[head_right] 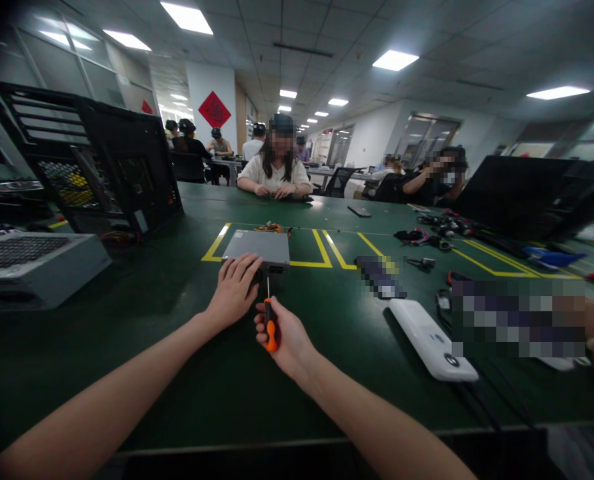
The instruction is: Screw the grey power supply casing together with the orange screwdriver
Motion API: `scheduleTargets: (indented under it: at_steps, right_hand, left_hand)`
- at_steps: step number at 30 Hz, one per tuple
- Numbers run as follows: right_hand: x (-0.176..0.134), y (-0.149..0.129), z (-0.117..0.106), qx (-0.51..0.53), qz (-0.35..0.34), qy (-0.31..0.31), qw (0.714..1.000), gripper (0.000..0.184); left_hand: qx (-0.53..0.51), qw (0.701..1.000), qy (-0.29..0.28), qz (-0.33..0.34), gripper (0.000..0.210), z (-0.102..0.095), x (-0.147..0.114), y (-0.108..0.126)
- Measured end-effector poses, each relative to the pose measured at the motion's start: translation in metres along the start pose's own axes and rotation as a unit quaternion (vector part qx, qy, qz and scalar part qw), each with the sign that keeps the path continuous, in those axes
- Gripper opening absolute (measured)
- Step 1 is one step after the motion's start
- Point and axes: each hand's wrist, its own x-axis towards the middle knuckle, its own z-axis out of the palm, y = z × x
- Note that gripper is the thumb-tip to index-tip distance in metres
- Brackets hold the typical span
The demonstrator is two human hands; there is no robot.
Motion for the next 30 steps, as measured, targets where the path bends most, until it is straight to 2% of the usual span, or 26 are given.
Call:
scheduleTargets:
  at_steps: [4, 8, 11, 15, 21, 26, 30]
  right_hand:
    - [0.0001, 0.0001, -0.0022, 0.003, -0.015, -0.002, 1.0, 0.01]
    - [-0.0016, -0.0008, -0.0023, 0.002, 0.005, -0.012, 1.0, 0.023]
    - [-0.0012, -0.0005, -0.0021, 0.003, -0.001, -0.003, 1.0, 0.021]
    - [-0.0016, -0.0002, -0.0011, 0.001, -0.024, 0.012, 1.0, 0.007]
    - [-0.0013, -0.0002, -0.0027, -0.003, 0.003, 0.005, 1.0, 0.026]
    - [0.0011, -0.0007, -0.0052, 0.012, -0.027, 0.011, 1.0, 0.014]
    - [-0.0001, -0.002, -0.0033, 0.01, -0.014, 0.001, 1.0, 0.022]
  left_hand:
    - [-0.023, 1.0, 0.009, -0.006, 0.043, -0.0021, 0.0004, 0.0006]
    - [-0.02, 1.0, 0.004, -0.003, 0.024, -0.004, 0.0001, 0.0013]
    - [-0.005, 1.0, -0.008, 0.012, 0.018, -0.0048, -0.0001, 0.0015]
    - [-0.002, 1.0, -0.009, 0.023, 0.021, -0.0046, -0.0002, 0.0009]
    - [-0.001, 1.0, -0.003, 0.021, 0.027, -0.0036, -0.0004, -0.0001]
    - [-0.003, 1.0, -0.007, 0.025, 0.032, -0.0039, -0.0003, -0.0001]
    - [-0.003, 0.999, -0.016, 0.029, 0.04, -0.0033, -0.0004, -0.0008]
